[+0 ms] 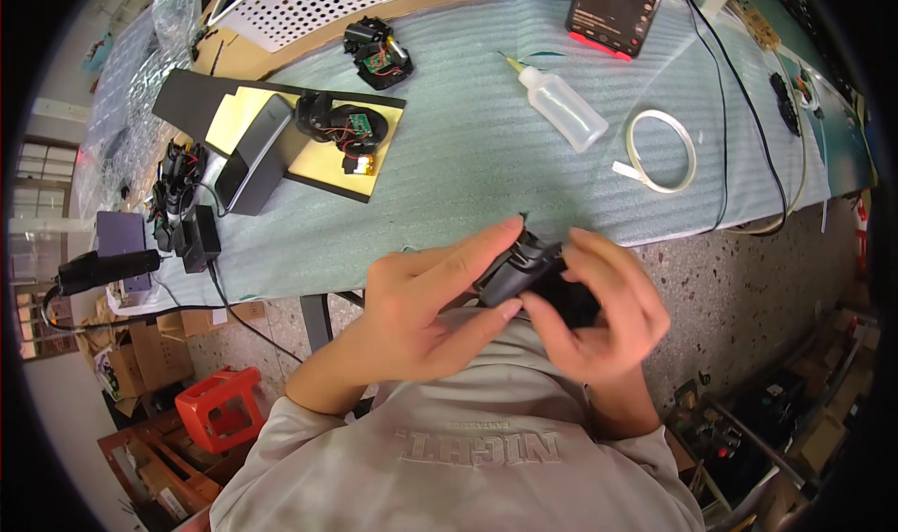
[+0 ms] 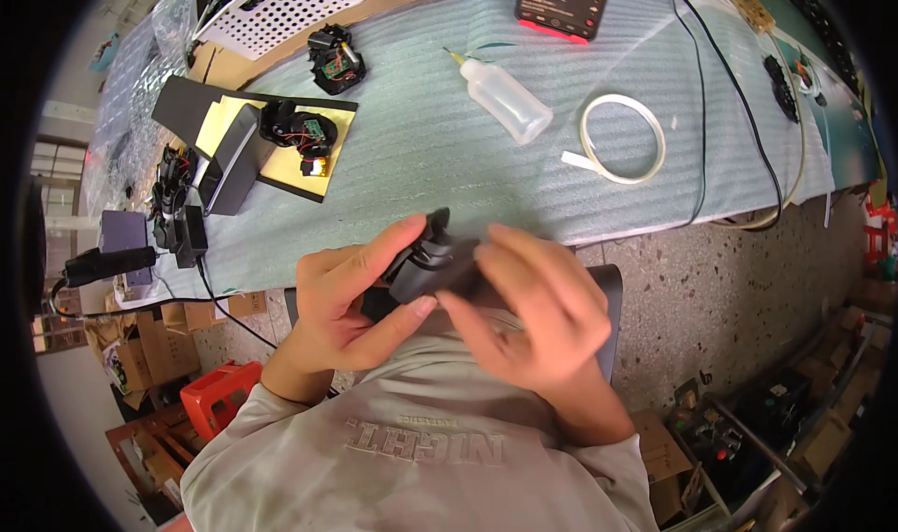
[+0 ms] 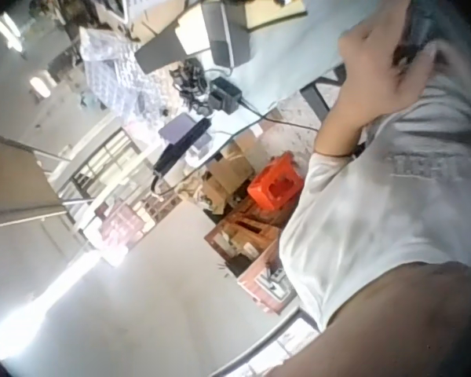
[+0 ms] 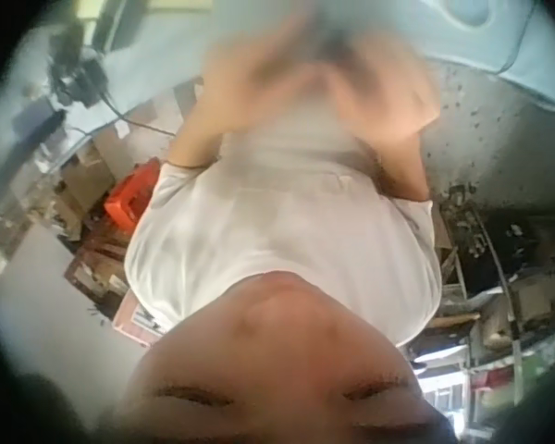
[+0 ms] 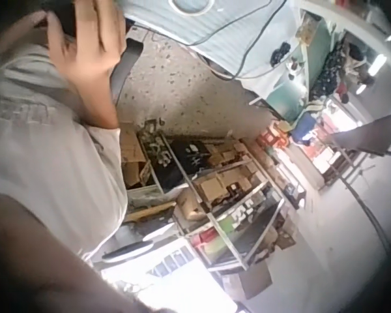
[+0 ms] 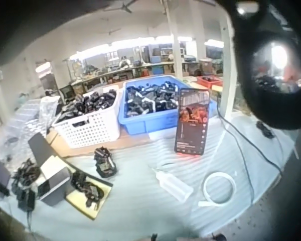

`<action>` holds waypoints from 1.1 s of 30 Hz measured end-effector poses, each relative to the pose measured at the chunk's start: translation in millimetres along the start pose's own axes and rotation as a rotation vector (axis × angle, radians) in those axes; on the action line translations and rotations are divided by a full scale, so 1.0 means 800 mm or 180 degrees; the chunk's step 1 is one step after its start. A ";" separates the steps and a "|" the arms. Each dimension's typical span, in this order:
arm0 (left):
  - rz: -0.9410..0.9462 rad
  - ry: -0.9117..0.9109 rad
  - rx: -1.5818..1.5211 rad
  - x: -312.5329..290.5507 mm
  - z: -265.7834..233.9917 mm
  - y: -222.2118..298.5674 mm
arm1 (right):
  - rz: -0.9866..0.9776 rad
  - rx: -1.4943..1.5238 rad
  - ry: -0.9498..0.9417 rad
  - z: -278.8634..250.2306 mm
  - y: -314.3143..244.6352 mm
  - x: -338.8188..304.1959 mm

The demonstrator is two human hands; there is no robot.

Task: Assembling small plastic housing components using adhesive tape and liquid glue.

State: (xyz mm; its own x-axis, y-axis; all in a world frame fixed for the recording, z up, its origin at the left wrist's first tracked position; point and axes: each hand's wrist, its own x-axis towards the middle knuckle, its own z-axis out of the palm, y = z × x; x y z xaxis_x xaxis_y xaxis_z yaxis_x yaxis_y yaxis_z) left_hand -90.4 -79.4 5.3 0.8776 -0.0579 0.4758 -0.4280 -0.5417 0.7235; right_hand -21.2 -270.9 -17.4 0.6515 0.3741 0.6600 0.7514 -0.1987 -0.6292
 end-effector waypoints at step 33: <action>-0.1335 -0.0045 -0.4101 -0.030 0.010 -0.015 | -0.0627 0.0695 -0.0194 -0.003 0.005 -0.008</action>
State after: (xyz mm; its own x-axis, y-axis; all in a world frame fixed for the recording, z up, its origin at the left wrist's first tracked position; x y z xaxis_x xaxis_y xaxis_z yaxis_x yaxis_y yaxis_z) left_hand -104.7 -78.2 -18.7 0.9897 -0.0964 0.1062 -0.0195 0.6428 0.7658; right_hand -22.2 -276.2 -22.7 0.4829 0.4411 0.7564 0.8183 0.0802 -0.5692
